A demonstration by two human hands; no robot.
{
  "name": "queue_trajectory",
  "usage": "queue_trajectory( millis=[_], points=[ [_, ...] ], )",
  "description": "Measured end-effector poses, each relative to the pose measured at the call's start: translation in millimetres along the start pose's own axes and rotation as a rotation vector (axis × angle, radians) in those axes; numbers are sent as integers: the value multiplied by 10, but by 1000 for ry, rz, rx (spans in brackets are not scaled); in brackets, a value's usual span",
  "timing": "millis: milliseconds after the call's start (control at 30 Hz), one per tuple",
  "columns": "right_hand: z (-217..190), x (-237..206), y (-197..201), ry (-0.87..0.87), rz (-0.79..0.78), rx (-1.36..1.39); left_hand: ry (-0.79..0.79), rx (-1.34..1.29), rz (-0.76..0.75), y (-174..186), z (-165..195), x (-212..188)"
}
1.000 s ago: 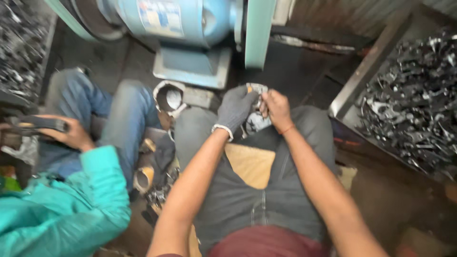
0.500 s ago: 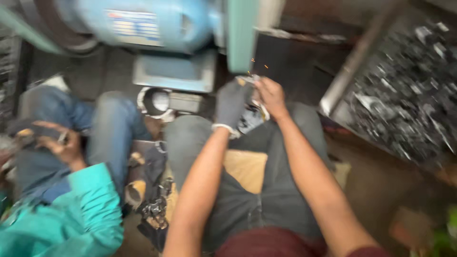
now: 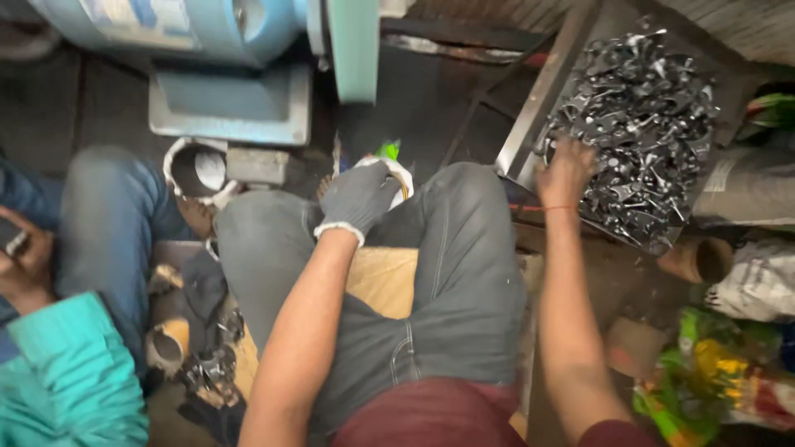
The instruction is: The person sits on the floor holding a small metal part in one hand and a buffing block in the other, rubbing the part against the block to polish it. They place finished parts into a metal tray beside them and pick up new parts from the tray to continue polishing.
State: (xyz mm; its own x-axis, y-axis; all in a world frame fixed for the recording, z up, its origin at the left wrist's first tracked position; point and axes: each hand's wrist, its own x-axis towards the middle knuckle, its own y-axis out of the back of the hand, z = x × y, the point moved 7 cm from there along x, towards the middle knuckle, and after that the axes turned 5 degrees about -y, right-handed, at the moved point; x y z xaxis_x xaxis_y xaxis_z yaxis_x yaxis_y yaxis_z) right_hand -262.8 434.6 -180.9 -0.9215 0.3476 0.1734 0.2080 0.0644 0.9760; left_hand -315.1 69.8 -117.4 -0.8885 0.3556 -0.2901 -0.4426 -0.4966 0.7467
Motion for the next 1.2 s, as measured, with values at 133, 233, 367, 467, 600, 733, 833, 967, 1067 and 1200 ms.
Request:
queue_trajectory(
  millis=[133,233,367,467,600,733,833,967,1067,1200],
  points=[
    [-3,51,-12,122,-10,-94,-155,116,-23,-167,-56,67],
    [-62,35,33,173,-88,-133,-147,116,-33,-287,-161,55],
    [-110,-65,182,175,-90,-159,-149,124,-49,-459,-270,-39],
    [-156,-125,258,196,-72,-184,-142,128,-131,-601,-322,-110],
    [-196,-116,322,169,-150,-178,-158,157,-160,-639,-325,-210],
    [-345,-114,494,269,-134,-141,-121,184,-160,-627,-342,-331],
    [-386,-120,576,228,-160,9,-168,173,-133,-628,-297,-397],
    [-448,-150,738,316,8,191,-163,125,-150,-647,-284,-467],
    [-351,-138,759,253,-22,402,-160,114,-153,-587,-235,-537],
    [-128,-216,659,-65,-126,1146,-213,-33,-114,-396,1,-579]
  ],
)
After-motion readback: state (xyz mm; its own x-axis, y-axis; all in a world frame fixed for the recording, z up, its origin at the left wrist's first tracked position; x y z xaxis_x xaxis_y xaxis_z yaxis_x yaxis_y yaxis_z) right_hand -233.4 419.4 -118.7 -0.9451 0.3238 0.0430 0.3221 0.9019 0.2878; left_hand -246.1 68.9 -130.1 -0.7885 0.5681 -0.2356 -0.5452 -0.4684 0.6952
